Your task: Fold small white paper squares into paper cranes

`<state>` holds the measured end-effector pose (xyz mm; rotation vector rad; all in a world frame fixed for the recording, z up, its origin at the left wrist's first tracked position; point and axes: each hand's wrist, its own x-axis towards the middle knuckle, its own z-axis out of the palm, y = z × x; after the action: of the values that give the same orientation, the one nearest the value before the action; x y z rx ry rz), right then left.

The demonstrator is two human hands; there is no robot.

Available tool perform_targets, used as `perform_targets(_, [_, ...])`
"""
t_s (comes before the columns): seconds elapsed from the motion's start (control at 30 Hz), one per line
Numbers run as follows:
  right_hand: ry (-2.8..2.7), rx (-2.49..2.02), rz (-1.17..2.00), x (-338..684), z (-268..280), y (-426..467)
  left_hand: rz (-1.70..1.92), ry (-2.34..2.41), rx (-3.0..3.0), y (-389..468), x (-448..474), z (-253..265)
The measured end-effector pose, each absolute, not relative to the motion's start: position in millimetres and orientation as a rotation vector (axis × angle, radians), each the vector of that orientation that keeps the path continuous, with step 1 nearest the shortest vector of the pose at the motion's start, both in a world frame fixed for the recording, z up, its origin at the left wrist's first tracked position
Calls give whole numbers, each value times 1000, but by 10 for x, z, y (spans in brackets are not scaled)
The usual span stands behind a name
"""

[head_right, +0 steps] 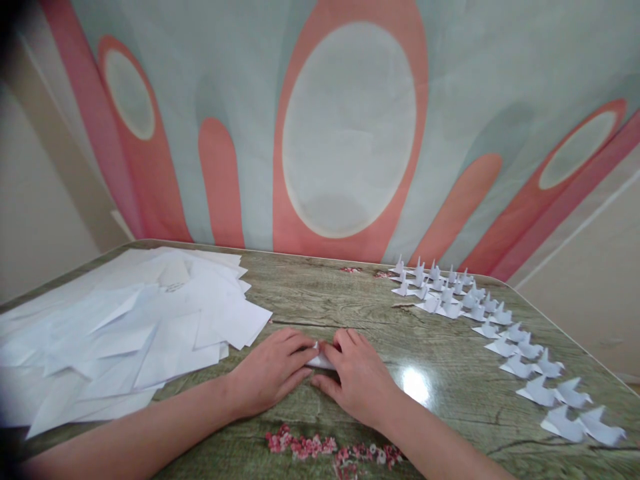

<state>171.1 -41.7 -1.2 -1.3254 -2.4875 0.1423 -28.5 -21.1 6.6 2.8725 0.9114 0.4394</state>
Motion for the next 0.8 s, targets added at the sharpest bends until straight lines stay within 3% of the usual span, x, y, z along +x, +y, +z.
perform_targets(0.8, [-2525,-1346,173,1726,16,-416,334,793,3056,-330,-260,113])
